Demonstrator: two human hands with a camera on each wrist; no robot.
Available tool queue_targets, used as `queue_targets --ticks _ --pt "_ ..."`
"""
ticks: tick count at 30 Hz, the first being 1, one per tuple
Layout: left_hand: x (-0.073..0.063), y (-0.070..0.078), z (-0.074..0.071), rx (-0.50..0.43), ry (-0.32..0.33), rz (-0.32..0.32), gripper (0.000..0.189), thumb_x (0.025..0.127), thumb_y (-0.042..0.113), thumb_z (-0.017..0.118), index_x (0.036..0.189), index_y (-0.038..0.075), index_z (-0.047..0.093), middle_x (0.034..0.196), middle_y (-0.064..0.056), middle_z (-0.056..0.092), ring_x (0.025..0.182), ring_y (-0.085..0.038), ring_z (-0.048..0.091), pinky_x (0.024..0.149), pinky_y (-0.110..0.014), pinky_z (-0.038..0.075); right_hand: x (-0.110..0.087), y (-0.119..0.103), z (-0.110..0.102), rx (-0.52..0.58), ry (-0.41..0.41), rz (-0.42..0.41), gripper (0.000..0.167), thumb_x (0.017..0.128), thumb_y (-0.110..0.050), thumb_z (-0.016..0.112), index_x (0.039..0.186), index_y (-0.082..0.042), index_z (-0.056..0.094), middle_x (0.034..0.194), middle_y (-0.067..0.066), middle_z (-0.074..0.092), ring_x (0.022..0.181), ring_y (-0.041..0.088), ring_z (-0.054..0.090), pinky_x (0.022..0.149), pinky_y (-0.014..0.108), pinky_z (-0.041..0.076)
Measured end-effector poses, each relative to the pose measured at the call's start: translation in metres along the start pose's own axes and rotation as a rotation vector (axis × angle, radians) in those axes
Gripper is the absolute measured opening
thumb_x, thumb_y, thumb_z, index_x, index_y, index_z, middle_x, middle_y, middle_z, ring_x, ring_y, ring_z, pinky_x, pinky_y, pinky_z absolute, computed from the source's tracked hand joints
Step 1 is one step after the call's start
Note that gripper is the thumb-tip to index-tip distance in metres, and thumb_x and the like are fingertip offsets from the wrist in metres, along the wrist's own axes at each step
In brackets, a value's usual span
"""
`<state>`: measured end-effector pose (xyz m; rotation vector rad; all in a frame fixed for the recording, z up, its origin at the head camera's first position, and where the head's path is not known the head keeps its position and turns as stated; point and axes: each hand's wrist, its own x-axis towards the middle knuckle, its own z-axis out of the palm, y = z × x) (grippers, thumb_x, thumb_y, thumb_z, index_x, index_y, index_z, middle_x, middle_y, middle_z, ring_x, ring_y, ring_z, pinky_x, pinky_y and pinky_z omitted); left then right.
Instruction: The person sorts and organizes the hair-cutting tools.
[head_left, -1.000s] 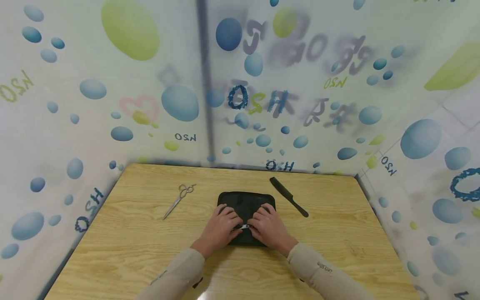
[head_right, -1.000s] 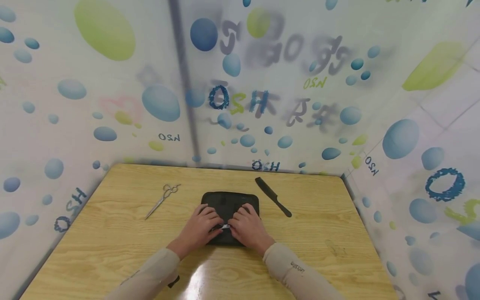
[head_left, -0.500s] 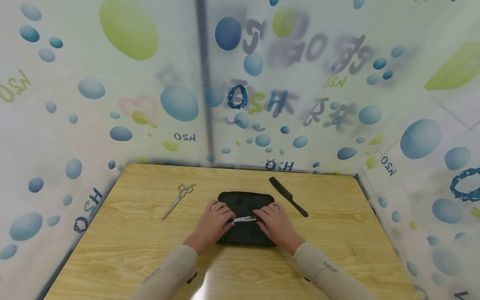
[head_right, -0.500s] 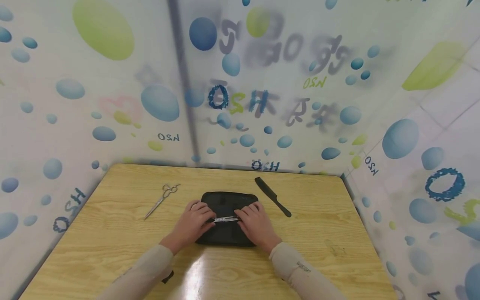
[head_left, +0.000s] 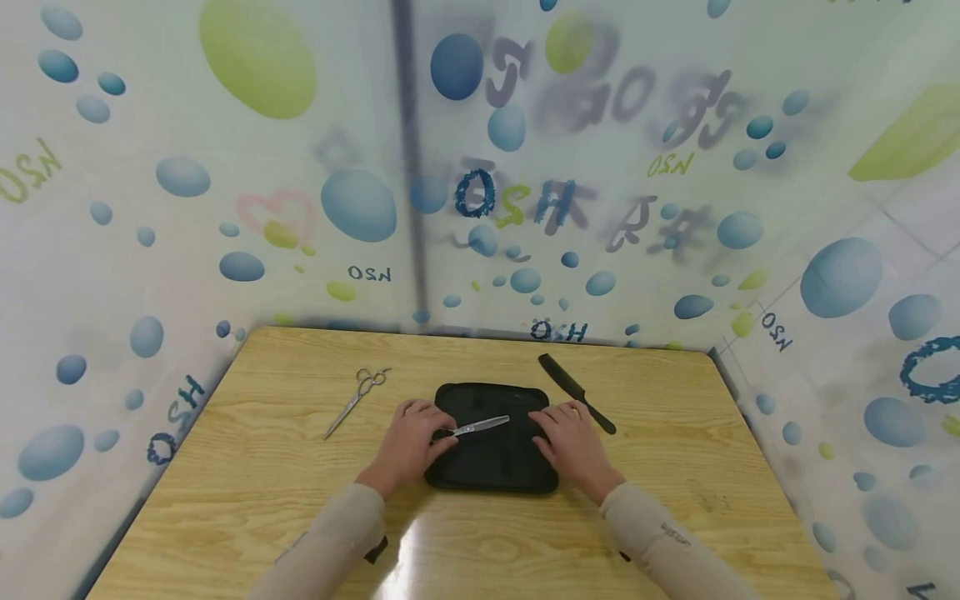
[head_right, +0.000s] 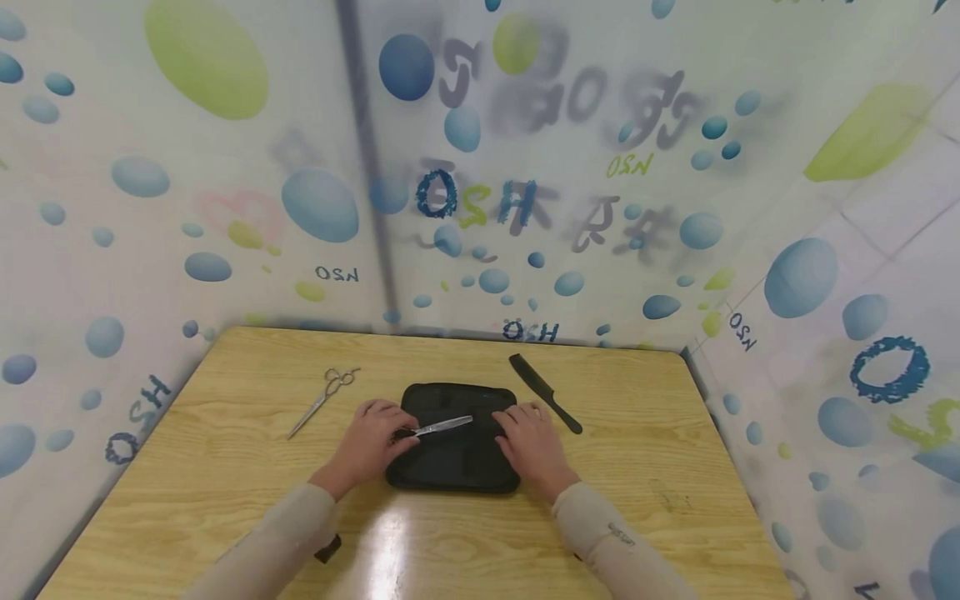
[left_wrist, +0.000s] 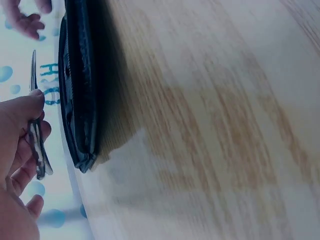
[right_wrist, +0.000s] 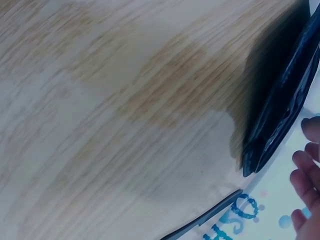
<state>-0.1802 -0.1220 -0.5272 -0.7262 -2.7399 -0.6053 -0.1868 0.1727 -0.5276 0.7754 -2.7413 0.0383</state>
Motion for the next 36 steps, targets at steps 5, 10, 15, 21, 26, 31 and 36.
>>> queue_targets --ticks 5,10,15,21,26,31,36 --pt "0.003 -0.006 0.0 -0.041 -0.025 -0.109 0.016 0.084 0.033 0.076 0.094 0.02 0.072 0.098 0.004 0.073 0.106 -0.025 0.061 0.102 -0.055 0.038 -0.003 0.006 0.002 -0.016 -0.057 0.074 0.043 0.087 -0.033 0.074 0.124 -0.015 0.064 0.113 0.003 0.068 0.108 0.023 0.061 0.105 0.048 0.039" --pt "0.009 -0.007 -0.006 -0.111 -0.032 -0.223 0.011 0.082 0.033 0.077 0.087 0.025 0.073 0.091 0.009 0.074 0.101 -0.023 0.062 0.1 -0.055 0.036 -0.007 0.011 0.003 -0.023 -0.051 0.104 0.045 0.085 -0.034 0.076 0.123 -0.013 0.065 0.115 0.005 0.067 0.11 0.024 0.061 0.104 0.049 0.041" --pt "0.013 -0.006 -0.015 -0.22 -0.069 -0.328 0.01 0.082 0.034 0.078 0.085 0.025 0.075 0.086 0.011 0.073 0.097 -0.021 0.061 0.097 -0.053 0.032 -0.009 0.013 0.003 -0.007 -0.044 0.103 0.045 0.085 -0.034 0.075 0.122 -0.01 0.065 0.117 0.006 0.067 0.111 0.025 0.061 0.103 0.048 0.042" --pt "0.018 -0.006 -0.02 -0.225 -0.117 -0.417 0.015 0.082 0.036 0.077 0.087 0.023 0.076 0.085 0.009 0.074 0.09 -0.018 0.065 0.096 -0.052 0.033 -0.01 0.016 0.008 0.017 -0.083 0.114 0.047 0.087 -0.037 0.072 0.125 -0.009 0.064 0.124 0.007 0.066 0.116 0.025 0.059 0.106 0.048 0.039" --pt "0.018 -0.009 -0.018 -0.133 -0.124 -0.406 0.014 0.081 0.038 0.078 0.084 0.024 0.075 0.085 0.01 0.074 0.095 -0.022 0.063 0.097 -0.052 0.033 -0.011 0.018 0.012 0.02 -0.106 0.1 0.053 0.089 -0.04 0.069 0.131 -0.008 0.061 0.13 0.007 0.063 0.12 0.026 0.057 0.107 0.048 0.038" --pt "0.018 -0.015 -0.014 -0.038 -0.117 -0.368 0.014 0.081 0.038 0.078 0.083 0.025 0.075 0.084 0.009 0.074 0.095 -0.024 0.06 0.101 -0.055 0.034 -0.012 0.02 0.01 0.027 -0.113 0.072 0.057 0.09 -0.043 0.066 0.134 -0.007 0.059 0.135 0.008 0.061 0.124 0.027 0.055 0.108 0.05 0.037" --pt "0.017 -0.021 -0.012 0.029 -0.122 -0.35 0.014 0.081 0.038 0.077 0.084 0.024 0.075 0.084 0.008 0.074 0.097 -0.025 0.061 0.1 -0.056 0.035 -0.012 0.02 0.007 0.037 -0.143 0.087 0.061 0.09 -0.046 0.064 0.137 -0.007 0.056 0.139 0.009 0.058 0.13 0.029 0.051 0.111 0.055 0.033"
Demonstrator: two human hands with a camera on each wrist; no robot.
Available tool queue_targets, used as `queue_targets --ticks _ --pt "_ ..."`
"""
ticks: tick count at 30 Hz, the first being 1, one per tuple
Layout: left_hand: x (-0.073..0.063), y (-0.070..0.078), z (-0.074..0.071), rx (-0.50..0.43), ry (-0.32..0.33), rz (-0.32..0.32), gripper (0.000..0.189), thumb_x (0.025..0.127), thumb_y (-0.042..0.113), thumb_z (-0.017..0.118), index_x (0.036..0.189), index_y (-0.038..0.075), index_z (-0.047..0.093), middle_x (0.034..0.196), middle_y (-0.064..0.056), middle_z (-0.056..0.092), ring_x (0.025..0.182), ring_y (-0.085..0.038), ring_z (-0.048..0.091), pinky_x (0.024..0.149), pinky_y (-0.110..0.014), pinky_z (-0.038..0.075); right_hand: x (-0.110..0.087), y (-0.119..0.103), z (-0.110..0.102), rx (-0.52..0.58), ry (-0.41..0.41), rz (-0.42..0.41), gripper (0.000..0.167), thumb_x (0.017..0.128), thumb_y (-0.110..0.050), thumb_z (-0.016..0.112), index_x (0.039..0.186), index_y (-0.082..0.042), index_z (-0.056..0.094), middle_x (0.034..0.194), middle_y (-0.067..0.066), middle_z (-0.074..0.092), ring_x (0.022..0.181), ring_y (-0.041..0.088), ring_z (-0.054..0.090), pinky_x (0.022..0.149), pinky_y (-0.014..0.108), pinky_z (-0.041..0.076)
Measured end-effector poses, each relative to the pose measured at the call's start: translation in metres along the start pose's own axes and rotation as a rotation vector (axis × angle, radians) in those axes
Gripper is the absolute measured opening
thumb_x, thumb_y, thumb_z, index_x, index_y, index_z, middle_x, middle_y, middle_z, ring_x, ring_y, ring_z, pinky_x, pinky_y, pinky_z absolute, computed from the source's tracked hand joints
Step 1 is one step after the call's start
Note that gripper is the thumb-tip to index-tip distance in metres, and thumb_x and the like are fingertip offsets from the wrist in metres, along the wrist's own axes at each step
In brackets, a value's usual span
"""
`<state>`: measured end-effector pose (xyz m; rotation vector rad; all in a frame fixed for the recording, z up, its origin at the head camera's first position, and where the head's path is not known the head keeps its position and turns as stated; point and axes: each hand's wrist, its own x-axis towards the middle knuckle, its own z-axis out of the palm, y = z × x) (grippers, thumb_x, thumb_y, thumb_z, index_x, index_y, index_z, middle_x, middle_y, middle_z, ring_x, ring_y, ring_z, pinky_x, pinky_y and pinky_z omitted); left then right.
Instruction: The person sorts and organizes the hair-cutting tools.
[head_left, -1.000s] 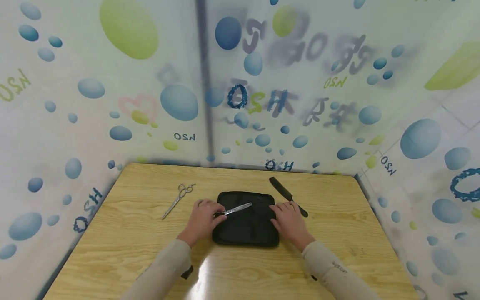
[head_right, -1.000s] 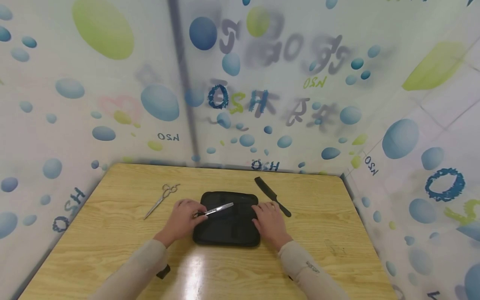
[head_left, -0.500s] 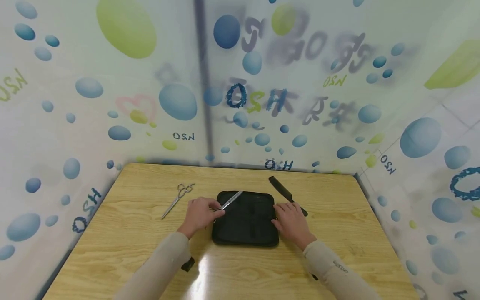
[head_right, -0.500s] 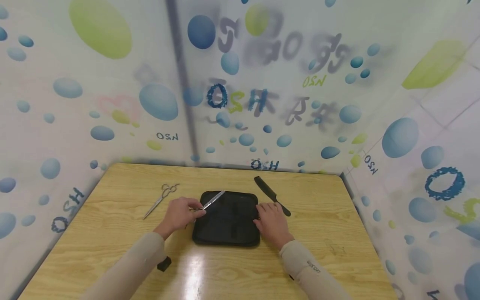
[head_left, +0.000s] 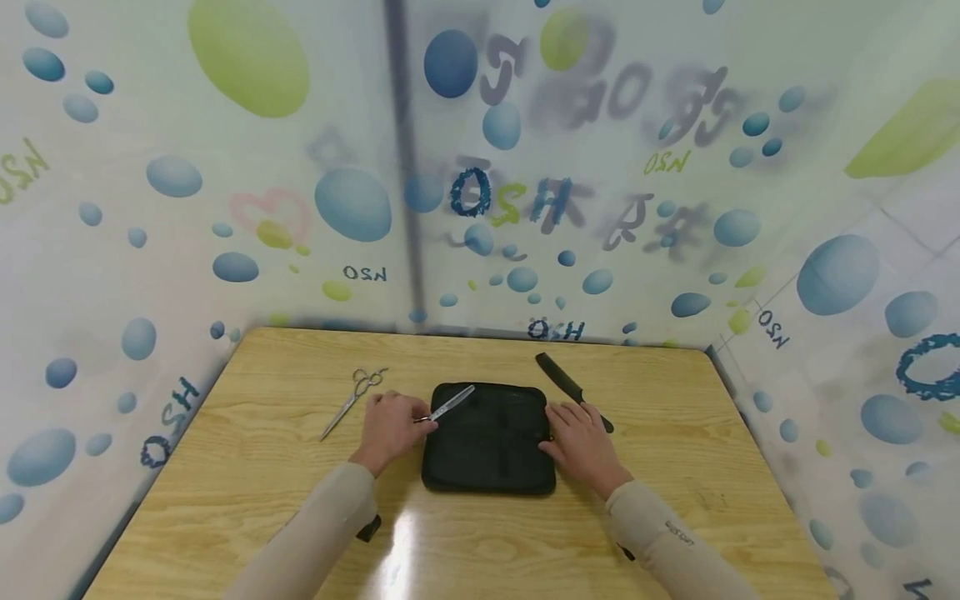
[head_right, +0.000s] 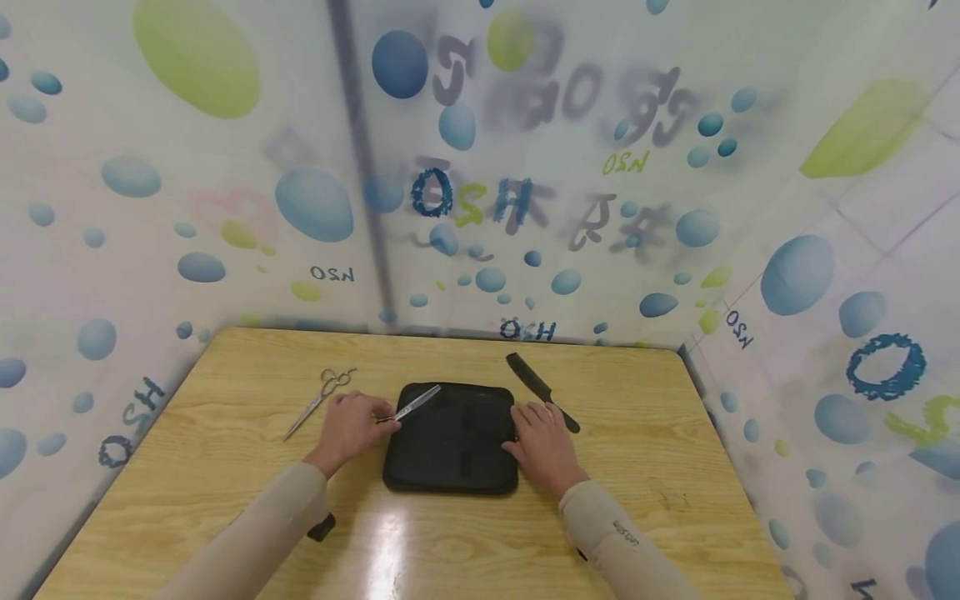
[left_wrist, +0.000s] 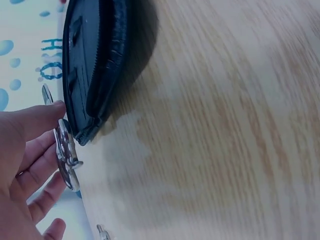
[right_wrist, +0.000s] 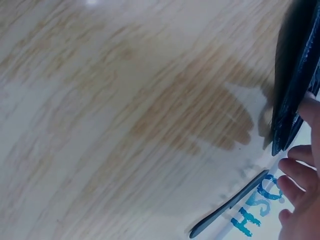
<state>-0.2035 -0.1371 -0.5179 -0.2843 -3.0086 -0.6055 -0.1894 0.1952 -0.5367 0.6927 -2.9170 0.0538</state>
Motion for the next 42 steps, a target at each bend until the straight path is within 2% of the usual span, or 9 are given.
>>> queue_targets --ticks 5,10,23,36,42 --pt "-0.0005 -0.0031 0.0008 0.035 0.031 0.003 0.014 0.08 0.038 0.078 0.082 0.024 0.075 0.081 0.008 0.073 0.098 -0.026 0.062 0.097 -0.055 0.038 -0.0003 0.0011 -0.0008 0.02 -0.04 -0.002 0.071 0.087 -0.052 0.065 0.14 -0.007 0.052 0.143 0.011 0.054 0.134 0.031 0.047 0.112 0.058 0.03" --pt "-0.0018 -0.0047 0.0012 0.018 0.022 -0.015 0.013 0.08 0.037 0.078 0.082 0.025 0.076 0.082 0.009 0.073 0.1 -0.027 0.061 0.093 -0.052 0.037 -0.0005 0.0025 0.0005 0.034 -0.103 0.001 0.08 0.086 -0.06 0.063 0.145 -0.008 0.046 0.145 0.01 0.051 0.135 0.03 0.045 0.114 0.058 0.027" --pt "-0.0043 -0.0082 0.0024 0.029 0.047 0.009 0.011 0.08 0.032 0.079 0.079 0.022 0.076 0.08 0.006 0.074 0.095 -0.028 0.061 0.096 -0.057 0.038 0.0021 0.0035 0.0041 0.059 -0.155 -0.025 0.09 0.077 -0.061 0.071 0.145 -0.008 0.046 0.148 0.01 0.049 0.137 0.03 0.044 0.114 0.058 0.025" --pt "-0.0007 -0.007 0.0058 0.024 0.001 0.005 0.009 0.083 0.031 0.077 0.087 0.023 0.078 0.088 0.006 0.075 0.099 -0.027 0.06 0.099 -0.056 0.036 0.0075 0.0061 0.0013 0.068 -0.247 0.005 0.095 0.073 -0.065 0.072 0.147 -0.012 0.045 0.149 0.004 0.048 0.132 0.029 0.048 0.113 0.057 0.026" --pt "0.0006 -0.0052 0.0052 0.028 -0.005 0.036 0.009 0.084 0.03 0.077 0.087 0.022 0.077 0.089 0.005 0.075 0.097 -0.026 0.061 0.099 -0.056 0.037 0.0079 0.0064 -0.0012 0.08 -0.268 0.013 0.097 0.071 -0.065 0.074 0.147 -0.013 0.045 0.15 0.003 0.048 0.132 0.028 0.047 0.115 0.058 0.023"
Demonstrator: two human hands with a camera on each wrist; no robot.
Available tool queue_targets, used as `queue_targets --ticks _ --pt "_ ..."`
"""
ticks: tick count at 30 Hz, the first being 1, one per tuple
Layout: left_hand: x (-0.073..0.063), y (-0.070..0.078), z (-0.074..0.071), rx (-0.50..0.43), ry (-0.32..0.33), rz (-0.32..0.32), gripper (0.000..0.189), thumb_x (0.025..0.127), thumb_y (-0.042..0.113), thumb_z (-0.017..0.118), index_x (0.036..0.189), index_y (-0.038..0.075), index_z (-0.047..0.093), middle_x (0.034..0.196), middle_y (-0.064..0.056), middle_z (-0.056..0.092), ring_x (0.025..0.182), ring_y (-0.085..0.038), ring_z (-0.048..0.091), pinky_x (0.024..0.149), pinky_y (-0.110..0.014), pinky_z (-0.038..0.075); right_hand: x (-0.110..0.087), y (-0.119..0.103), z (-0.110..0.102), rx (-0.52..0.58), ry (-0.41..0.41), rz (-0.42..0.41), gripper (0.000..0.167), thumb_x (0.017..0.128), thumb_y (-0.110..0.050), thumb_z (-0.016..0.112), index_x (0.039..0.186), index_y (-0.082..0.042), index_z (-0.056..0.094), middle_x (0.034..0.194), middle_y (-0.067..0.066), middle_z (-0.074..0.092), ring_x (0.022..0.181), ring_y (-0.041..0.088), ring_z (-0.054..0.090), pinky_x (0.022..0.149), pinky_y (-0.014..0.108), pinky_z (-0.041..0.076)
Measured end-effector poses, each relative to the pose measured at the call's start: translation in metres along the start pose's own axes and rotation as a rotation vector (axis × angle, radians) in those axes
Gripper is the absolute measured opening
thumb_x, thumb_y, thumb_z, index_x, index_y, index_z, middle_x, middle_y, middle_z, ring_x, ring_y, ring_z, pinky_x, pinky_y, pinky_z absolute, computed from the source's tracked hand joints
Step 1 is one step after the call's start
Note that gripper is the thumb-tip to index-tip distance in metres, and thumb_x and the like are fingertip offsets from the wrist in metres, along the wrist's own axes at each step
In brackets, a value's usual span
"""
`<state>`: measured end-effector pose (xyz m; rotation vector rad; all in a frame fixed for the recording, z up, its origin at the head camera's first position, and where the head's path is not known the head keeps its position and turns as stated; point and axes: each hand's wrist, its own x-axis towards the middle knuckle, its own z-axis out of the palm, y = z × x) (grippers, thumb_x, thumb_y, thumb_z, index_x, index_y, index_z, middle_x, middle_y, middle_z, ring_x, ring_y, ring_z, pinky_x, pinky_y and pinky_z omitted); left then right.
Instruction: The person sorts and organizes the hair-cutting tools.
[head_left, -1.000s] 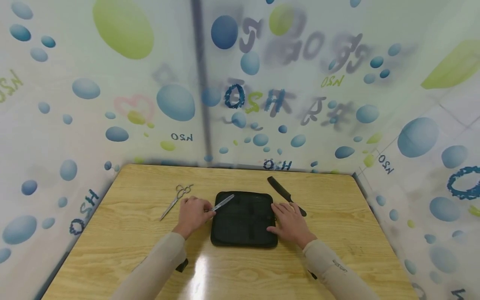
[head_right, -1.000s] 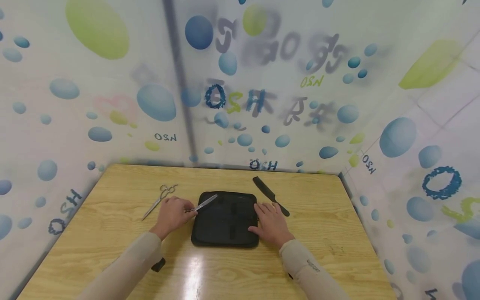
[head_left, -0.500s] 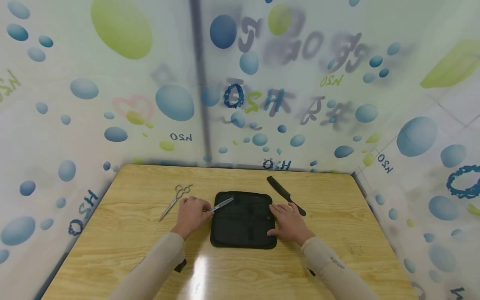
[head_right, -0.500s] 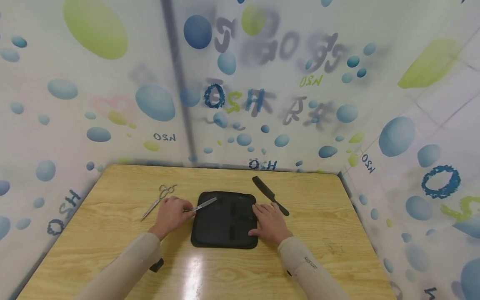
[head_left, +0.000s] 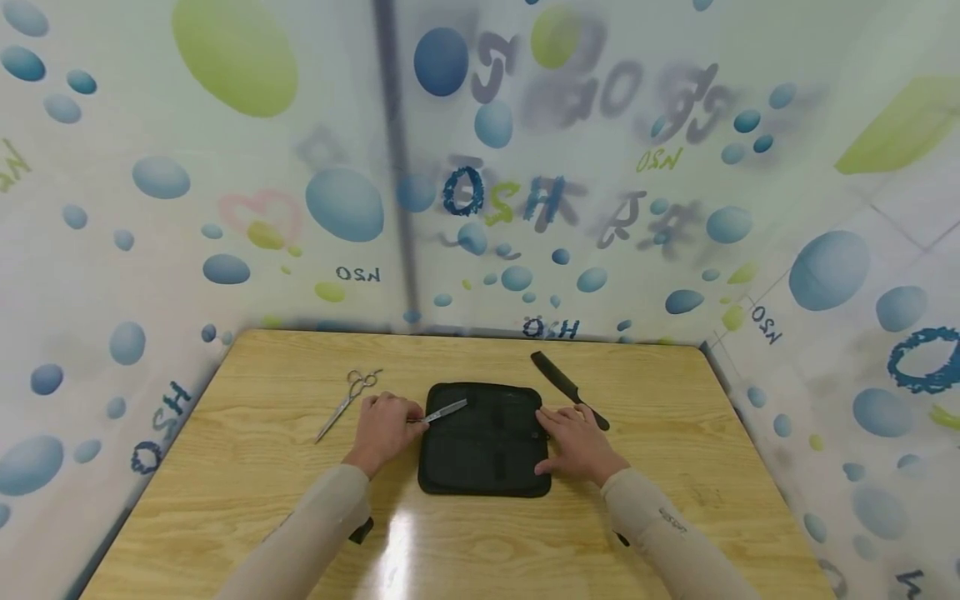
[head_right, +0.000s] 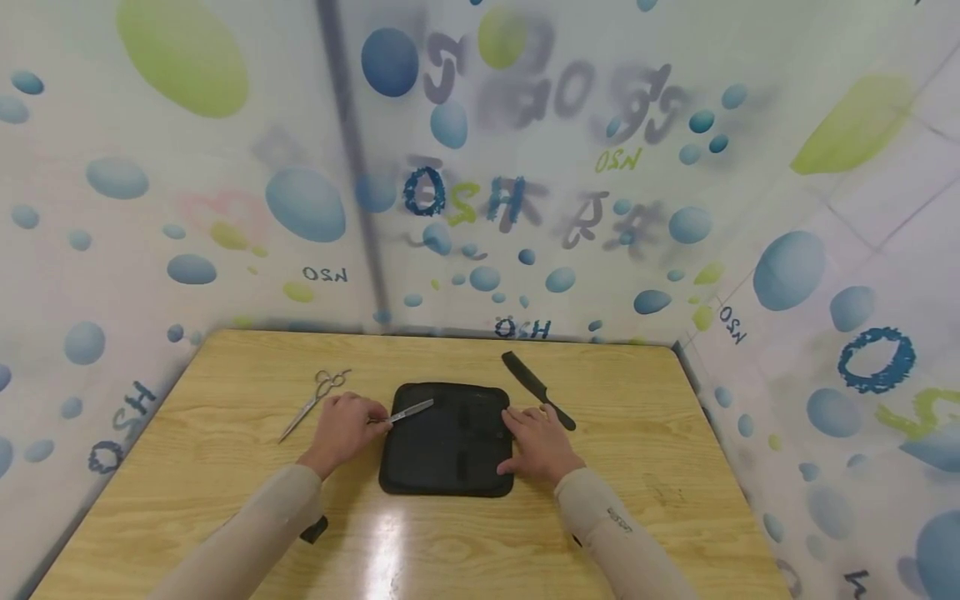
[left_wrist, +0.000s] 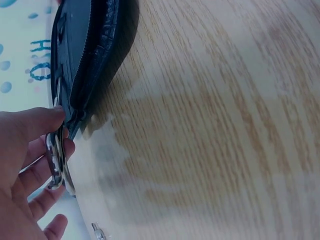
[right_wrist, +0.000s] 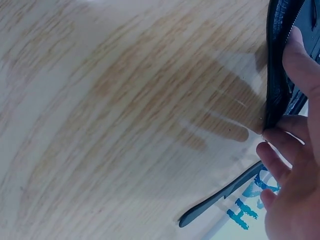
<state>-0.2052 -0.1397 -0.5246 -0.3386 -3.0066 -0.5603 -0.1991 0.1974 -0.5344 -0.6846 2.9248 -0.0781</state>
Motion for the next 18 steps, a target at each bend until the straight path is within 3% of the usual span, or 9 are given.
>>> queue_targets --ticks 10,18 --pt "0.0018 -0.0038 0.002 0.025 -0.025 0.034 0.01 0.085 0.031 0.075 0.088 0.022 0.076 0.092 0.003 0.074 0.1 -0.026 0.06 0.1 -0.056 0.037 -0.0022 -0.0013 -0.0014 0.001 -0.002 -0.019 0.098 0.069 -0.064 0.076 0.147 -0.013 0.045 0.149 0.003 0.049 0.128 0.026 0.048 0.115 0.057 0.024" --pt "0.0023 -0.0035 0.001 0.072 0.005 0.1 0.01 0.085 0.029 0.075 0.088 0.02 0.075 0.093 0.001 0.073 0.106 -0.028 0.061 0.099 -0.055 0.039 -0.0023 -0.0013 -0.0004 -0.006 -0.012 -0.014 0.097 0.07 -0.064 0.075 0.147 -0.013 0.045 0.15 0.003 0.048 0.129 0.026 0.048 0.115 0.057 0.023"
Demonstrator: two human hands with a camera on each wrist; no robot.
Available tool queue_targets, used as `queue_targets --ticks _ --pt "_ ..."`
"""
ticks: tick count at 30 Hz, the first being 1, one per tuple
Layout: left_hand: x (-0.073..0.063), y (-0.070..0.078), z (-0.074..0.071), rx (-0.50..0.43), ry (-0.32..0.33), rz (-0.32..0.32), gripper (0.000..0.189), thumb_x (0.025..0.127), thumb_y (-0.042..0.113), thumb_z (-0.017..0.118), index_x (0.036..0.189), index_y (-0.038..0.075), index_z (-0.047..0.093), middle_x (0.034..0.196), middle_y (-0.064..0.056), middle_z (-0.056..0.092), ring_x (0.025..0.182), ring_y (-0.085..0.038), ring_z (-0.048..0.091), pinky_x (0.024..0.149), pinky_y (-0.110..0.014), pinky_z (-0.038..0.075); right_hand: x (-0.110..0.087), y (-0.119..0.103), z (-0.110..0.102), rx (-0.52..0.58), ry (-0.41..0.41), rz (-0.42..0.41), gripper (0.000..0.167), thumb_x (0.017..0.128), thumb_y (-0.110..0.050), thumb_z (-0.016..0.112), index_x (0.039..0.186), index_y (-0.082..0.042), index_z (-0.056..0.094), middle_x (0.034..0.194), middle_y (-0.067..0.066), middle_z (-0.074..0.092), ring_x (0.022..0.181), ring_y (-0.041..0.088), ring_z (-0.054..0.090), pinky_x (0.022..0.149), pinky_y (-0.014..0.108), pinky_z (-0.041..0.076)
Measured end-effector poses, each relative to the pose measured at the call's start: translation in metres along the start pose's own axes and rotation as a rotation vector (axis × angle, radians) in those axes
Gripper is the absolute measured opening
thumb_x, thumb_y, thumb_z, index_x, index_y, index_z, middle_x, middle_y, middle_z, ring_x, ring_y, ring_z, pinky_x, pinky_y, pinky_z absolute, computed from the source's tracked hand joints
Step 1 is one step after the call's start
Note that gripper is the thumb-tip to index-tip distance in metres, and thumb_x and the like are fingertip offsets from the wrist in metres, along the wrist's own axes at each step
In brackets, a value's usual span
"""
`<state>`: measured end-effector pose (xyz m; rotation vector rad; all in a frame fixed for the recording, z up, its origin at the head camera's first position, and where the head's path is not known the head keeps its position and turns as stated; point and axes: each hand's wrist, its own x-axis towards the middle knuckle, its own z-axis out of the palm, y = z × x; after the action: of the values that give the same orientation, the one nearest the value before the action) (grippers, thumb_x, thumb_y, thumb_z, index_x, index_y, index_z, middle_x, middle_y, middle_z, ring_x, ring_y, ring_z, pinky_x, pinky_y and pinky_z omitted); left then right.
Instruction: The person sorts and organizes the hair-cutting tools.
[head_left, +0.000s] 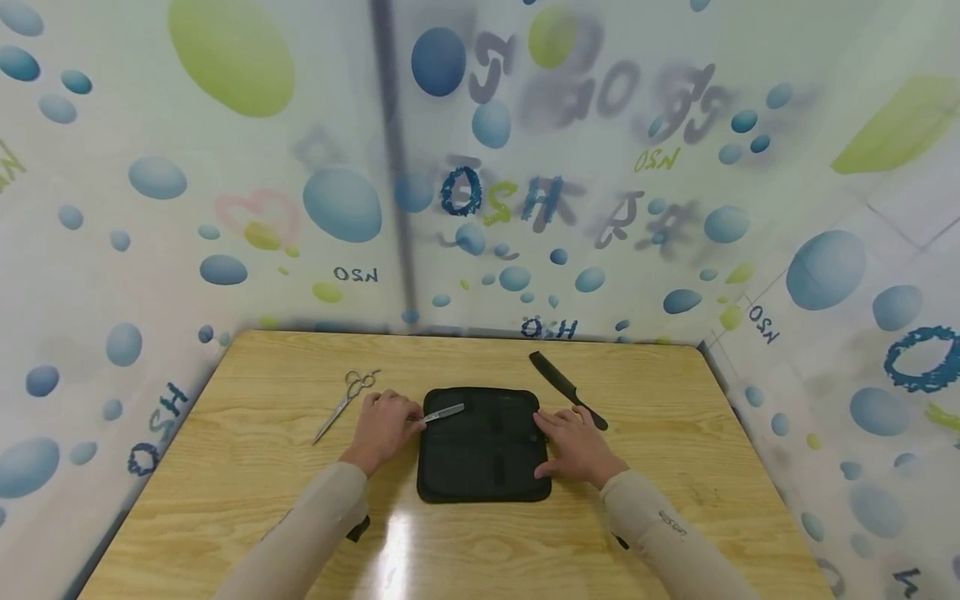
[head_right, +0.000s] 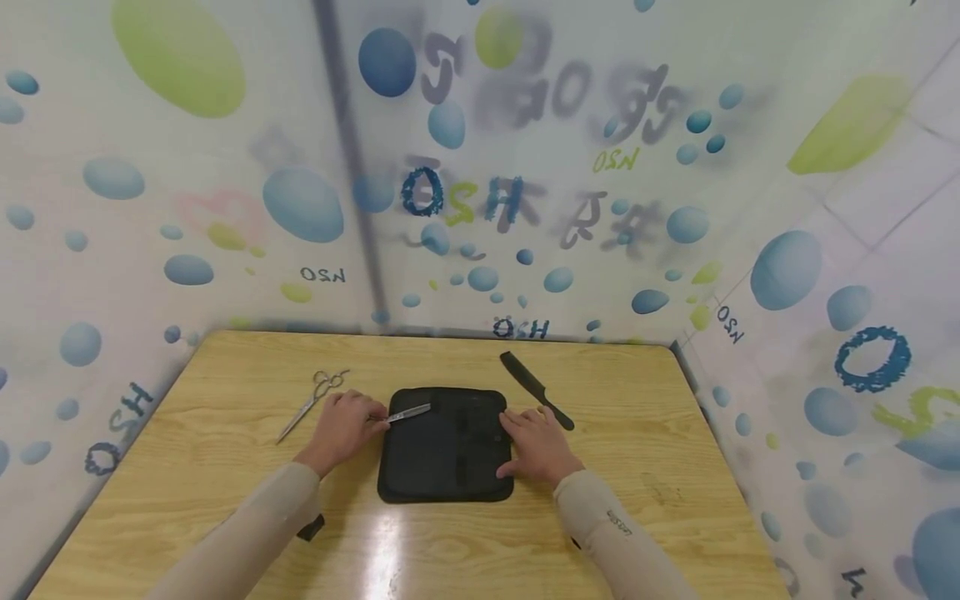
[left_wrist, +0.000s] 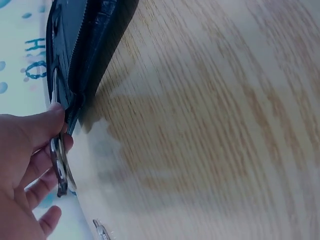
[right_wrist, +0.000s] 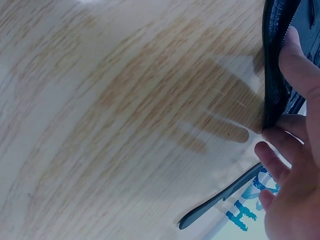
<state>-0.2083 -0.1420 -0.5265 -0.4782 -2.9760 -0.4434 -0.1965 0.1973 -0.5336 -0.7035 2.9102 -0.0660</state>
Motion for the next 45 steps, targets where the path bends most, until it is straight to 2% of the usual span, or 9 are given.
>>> queue_targets --ticks 6,10,17,26,34,45 --pt "0.005 -0.004 0.001 0.038 0.053 0.115 0.01 0.083 0.028 0.076 0.086 0.019 0.073 0.093 0.001 0.074 0.104 -0.027 0.062 0.1 -0.054 0.042 -0.002 -0.002 -0.004 0.024 0.009 -0.011 0.096 0.07 -0.061 0.077 0.146 -0.011 0.046 0.149 0.006 0.049 0.129 0.029 0.049 0.114 0.058 0.025" --pt "0.008 -0.005 0.0 0.038 0.055 0.149 0.009 0.083 0.027 0.076 0.086 0.019 0.073 0.093 0.002 0.074 0.104 -0.026 0.061 0.1 -0.054 0.042 -0.001 -0.004 -0.005 0.018 0.002 -0.011 0.096 0.07 -0.061 0.077 0.145 -0.009 0.047 0.148 0.007 0.049 0.129 0.03 0.049 0.113 0.055 0.027" --pt "0.013 -0.004 -0.001 0.016 0.029 0.153 0.01 0.084 0.027 0.075 0.09 0.019 0.074 0.094 0.002 0.073 0.104 -0.025 0.06 0.102 -0.054 0.04 -0.001 -0.006 -0.006 -0.014 -0.012 0.007 0.095 0.07 -0.062 0.076 0.145 -0.011 0.048 0.148 0.005 0.05 0.131 0.029 0.048 0.112 0.052 0.028" --pt "0.018 0.001 0.006 0.004 0.055 0.165 0.01 0.084 0.026 0.075 0.089 0.018 0.074 0.093 0.001 0.073 0.103 -0.026 0.061 0.1 -0.054 0.041 0.0 -0.004 -0.004 -0.035 0.003 -0.007 0.095 0.07 -0.064 0.074 0.145 -0.012 0.048 0.147 0.005 0.051 0.13 0.028 0.049 0.111 0.052 0.03" --pt "0.022 0.007 0.01 0.003 -0.003 0.132 0.01 0.087 0.027 0.073 0.092 0.018 0.073 0.097 0.001 0.073 0.105 -0.025 0.059 0.102 -0.052 0.039 0.001 -0.004 -0.002 -0.032 0.002 -0.009 0.096 0.069 -0.064 0.075 0.145 -0.012 0.047 0.147 0.005 0.051 0.131 0.028 0.049 0.112 0.052 0.029" --pt "0.026 0.012 0.015 0.032 0.011 0.139 0.009 0.086 0.026 0.074 0.092 0.019 0.072 0.098 0.0 0.072 0.105 -0.025 0.059 0.101 -0.051 0.04 0.002 -0.003 0.0 -0.057 0.004 -0.003 0.096 0.069 -0.066 0.074 0.145 -0.013 0.047 0.147 0.004 0.051 0.131 0.028 0.048 0.113 0.052 0.029"
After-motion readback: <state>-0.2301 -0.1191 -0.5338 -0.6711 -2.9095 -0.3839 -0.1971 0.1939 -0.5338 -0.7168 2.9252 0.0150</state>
